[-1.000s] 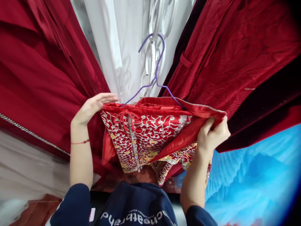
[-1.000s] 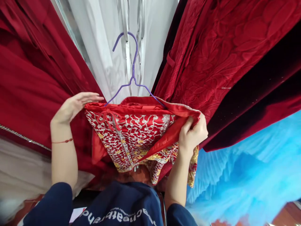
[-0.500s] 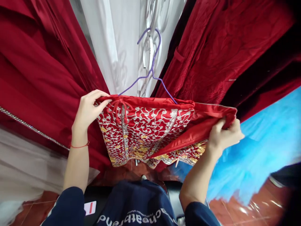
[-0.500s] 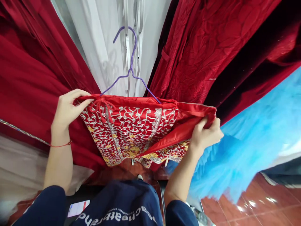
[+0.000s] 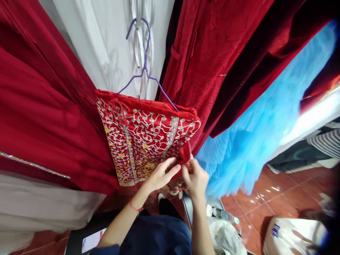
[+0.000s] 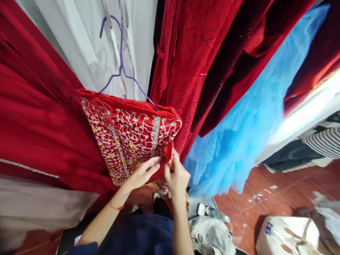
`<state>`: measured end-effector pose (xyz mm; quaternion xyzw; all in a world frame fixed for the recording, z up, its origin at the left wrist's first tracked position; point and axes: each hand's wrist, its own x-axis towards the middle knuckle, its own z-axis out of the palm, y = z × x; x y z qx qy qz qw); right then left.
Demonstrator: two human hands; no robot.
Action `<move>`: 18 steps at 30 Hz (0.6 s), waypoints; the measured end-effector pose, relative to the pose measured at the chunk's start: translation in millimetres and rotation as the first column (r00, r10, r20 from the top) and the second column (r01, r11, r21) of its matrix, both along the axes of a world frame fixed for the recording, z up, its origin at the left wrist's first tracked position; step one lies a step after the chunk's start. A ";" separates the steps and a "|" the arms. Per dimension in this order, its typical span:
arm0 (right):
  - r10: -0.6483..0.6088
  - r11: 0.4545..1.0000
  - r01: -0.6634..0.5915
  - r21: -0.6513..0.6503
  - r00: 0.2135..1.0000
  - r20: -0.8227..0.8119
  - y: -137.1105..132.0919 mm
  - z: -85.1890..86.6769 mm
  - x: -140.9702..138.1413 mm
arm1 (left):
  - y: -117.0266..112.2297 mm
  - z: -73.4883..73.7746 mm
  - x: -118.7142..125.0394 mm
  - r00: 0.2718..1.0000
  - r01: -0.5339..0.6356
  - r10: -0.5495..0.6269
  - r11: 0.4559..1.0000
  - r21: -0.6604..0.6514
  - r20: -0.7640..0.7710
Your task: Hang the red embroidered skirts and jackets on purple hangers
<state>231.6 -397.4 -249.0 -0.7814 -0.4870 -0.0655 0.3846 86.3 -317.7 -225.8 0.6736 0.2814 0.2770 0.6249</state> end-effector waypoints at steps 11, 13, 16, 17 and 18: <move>0.769 0.375 -0.927 -0.003 0.313 -0.557 -70.3 37.5 55.0 | -50.8 -35.3 29.1 0.979 -0.201 0.180 0.843 -0.499 -0.092; 0.752 0.422 -0.897 0.134 0.264 -0.604 -73.1 32.2 88.5 | -72.0 -39.8 24.5 0.973 -0.232 0.195 0.833 -0.502 -0.126; 0.694 0.434 -0.893 0.118 0.248 -0.676 -61.5 3.8 121.5 | -106.1 -41.0 11.7 0.946 -0.321 0.242 0.797 -0.511 -0.217; 0.670 0.374 -0.924 0.075 0.214 -0.711 -54.9 -10.1 125.2 | -117.9 -39.5 4.6 0.938 -0.340 0.249 0.787 -0.514 -0.239; 0.639 0.303 -0.953 0.026 0.183 -0.747 -47.8 -25.3 124.8 | -129.8 -37.2 -3.8 0.933 -0.353 0.252 0.782 -0.514 -0.257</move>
